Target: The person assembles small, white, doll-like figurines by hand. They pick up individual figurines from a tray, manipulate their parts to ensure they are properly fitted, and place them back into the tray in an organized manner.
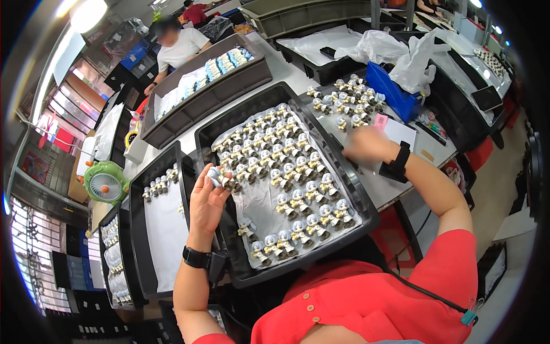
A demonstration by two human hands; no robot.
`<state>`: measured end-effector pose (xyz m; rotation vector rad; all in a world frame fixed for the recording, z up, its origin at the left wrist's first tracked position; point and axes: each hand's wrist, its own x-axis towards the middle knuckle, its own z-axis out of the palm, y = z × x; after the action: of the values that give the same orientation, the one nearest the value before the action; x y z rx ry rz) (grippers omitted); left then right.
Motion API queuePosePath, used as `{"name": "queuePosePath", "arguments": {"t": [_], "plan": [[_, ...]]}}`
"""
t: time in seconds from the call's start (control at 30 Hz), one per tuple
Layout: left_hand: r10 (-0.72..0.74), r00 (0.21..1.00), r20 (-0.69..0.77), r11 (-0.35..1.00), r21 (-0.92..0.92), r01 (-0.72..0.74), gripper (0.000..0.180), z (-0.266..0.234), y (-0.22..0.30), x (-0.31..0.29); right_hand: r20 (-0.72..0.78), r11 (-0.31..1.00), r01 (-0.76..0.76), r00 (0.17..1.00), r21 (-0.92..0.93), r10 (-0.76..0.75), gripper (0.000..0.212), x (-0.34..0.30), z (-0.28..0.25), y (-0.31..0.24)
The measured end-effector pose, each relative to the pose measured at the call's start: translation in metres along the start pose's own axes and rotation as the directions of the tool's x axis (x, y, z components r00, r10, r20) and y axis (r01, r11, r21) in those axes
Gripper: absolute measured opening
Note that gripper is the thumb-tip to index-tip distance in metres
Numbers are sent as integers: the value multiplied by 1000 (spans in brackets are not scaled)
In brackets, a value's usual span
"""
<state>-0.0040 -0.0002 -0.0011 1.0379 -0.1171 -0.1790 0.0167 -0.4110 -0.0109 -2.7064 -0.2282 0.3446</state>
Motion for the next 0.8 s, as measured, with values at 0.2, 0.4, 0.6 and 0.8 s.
{"name": "queuePosePath", "arguments": {"t": [0.2,0.4,0.6,0.8], "plan": [[-1,1000,19,999,-32,2,45,2,-2,0,-472,984,63,871,-169,-137,30,36,30,27],[-22,999,44,998,-60,25,47,6,-3,3,-449,987,56,894,152,18,19,36,-9,3],[-27,1000,-3,996,-80,27,42,3,-2,-2,-335,734,492,867,469,-368,34,33,-42,-150],[-36,998,50,991,-129,42,41,2,-4,4,-357,642,699,714,314,-603,20,46,0,-222]]}}
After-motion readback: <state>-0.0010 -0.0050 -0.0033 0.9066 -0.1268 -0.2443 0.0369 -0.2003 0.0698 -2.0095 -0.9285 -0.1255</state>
